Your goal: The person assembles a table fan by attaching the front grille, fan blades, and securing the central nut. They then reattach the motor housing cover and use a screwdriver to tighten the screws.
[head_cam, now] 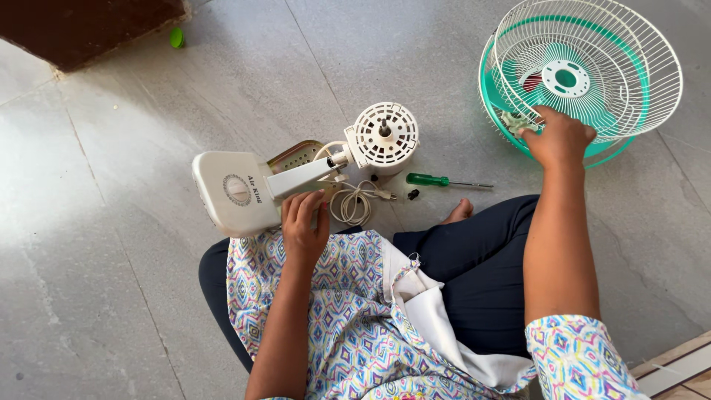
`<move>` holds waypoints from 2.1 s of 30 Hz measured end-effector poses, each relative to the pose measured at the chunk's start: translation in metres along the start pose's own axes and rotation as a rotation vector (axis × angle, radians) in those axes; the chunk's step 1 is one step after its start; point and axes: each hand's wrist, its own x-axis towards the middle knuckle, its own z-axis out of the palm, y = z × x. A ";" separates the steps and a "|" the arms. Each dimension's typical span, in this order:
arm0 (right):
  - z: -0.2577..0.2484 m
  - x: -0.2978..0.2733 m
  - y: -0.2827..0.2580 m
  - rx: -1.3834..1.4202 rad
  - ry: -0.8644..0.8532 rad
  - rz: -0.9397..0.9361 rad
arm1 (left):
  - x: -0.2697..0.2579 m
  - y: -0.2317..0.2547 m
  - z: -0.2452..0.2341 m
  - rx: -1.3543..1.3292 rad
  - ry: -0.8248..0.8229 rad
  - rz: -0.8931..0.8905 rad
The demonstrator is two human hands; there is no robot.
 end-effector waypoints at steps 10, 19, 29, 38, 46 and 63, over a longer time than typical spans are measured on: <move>-0.023 -0.008 -0.021 0.022 0.365 -0.174 | -0.002 -0.007 -0.004 -0.069 -0.014 -0.139; -0.075 -0.051 -0.089 0.177 0.471 -0.502 | -0.006 -0.007 -0.004 -0.101 0.000 -0.163; -0.104 -0.118 -0.157 0.283 0.357 -0.936 | -0.017 -0.020 -0.005 -1.039 -0.072 -0.593; -0.106 -0.130 -0.169 0.283 0.245 -1.049 | -0.003 -0.014 -0.012 -1.364 -0.153 -0.625; -0.100 -0.139 -0.162 0.197 0.205 -1.002 | -0.006 -0.022 0.003 -1.318 -0.184 -0.691; -0.107 -0.140 -0.154 0.197 0.054 -0.893 | -0.002 -0.027 0.006 -1.242 -0.138 -0.754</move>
